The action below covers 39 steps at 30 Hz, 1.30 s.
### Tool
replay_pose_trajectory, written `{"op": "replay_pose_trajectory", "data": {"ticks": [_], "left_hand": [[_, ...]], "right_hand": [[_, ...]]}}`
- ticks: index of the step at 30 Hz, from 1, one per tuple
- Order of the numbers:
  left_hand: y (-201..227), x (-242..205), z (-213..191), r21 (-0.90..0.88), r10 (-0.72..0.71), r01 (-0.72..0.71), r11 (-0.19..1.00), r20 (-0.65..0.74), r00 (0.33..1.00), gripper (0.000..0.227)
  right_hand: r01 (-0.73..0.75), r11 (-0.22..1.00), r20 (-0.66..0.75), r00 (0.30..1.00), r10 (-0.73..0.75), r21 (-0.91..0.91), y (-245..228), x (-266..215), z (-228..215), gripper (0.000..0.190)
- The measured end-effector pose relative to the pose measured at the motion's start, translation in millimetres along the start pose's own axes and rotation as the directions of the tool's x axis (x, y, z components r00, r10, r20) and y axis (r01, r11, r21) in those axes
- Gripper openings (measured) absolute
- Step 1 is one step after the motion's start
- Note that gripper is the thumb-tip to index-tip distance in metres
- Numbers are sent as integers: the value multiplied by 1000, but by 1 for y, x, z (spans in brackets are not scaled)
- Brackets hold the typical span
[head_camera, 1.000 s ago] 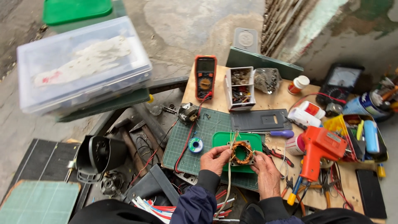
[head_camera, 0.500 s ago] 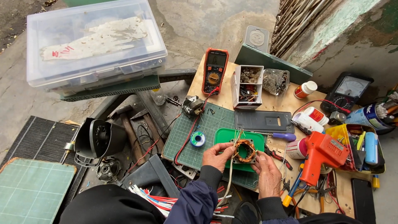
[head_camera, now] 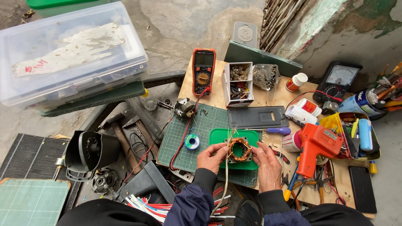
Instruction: The person holds a motor stator and manipulates its wires, twisting and arranging them by hand. The person repeatedly inspects the copper windings and wire ends while holding the component over a green cutting mat on a cluttered workbench.
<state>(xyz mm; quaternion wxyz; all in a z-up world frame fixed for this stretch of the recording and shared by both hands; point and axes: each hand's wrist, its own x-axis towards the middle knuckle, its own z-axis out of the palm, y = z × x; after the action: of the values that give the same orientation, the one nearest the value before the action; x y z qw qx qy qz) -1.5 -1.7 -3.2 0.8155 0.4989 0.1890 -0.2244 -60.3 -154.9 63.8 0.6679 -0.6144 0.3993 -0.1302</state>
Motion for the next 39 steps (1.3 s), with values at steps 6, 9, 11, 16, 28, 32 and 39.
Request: {"op": "replay_pose_trajectory", "data": {"ticks": [6, 9, 11, 16, 28, 32, 39], "left_hand": [[1, 0, 1, -7, -17, 17, 1000, -20, 1000, 26], [1, 0, 0, 25, -31, 32, 999, -26, 999, 29], [-1, 1, 0, 32, -26, 27, 999, -23, 999, 28], [-4, 5, -1, 32, -29, 31, 999, -40, 999, 28], [0, 3, -1, 57, -52, 55, 997, -52, 997, 29], [0, 3, -1, 54, -51, 54, 997, -52, 997, 28], [3, 0, 1, 64, -52, 56, 996, -62, 997, 27]], "right_hand": [[52, 998, -4, 999, -52, -22, -12, -4, -1, 45], [58, 998, -34, 998, -59, -10, -22, -9, 2, 45], [55, 998, -29, 998, -55, -17, -20, -7, 0, 46], [40, 990, 3, 999, -40, -132, -23, -9, -2, 55], [69, 998, 7, 998, -69, 3, -16, 1, -1, 48], [73, 997, 0, 997, -73, -23, -16, 1, -1, 48], [37, 995, -13, 999, -38, -90, -22, 0, 1, 60]]}}
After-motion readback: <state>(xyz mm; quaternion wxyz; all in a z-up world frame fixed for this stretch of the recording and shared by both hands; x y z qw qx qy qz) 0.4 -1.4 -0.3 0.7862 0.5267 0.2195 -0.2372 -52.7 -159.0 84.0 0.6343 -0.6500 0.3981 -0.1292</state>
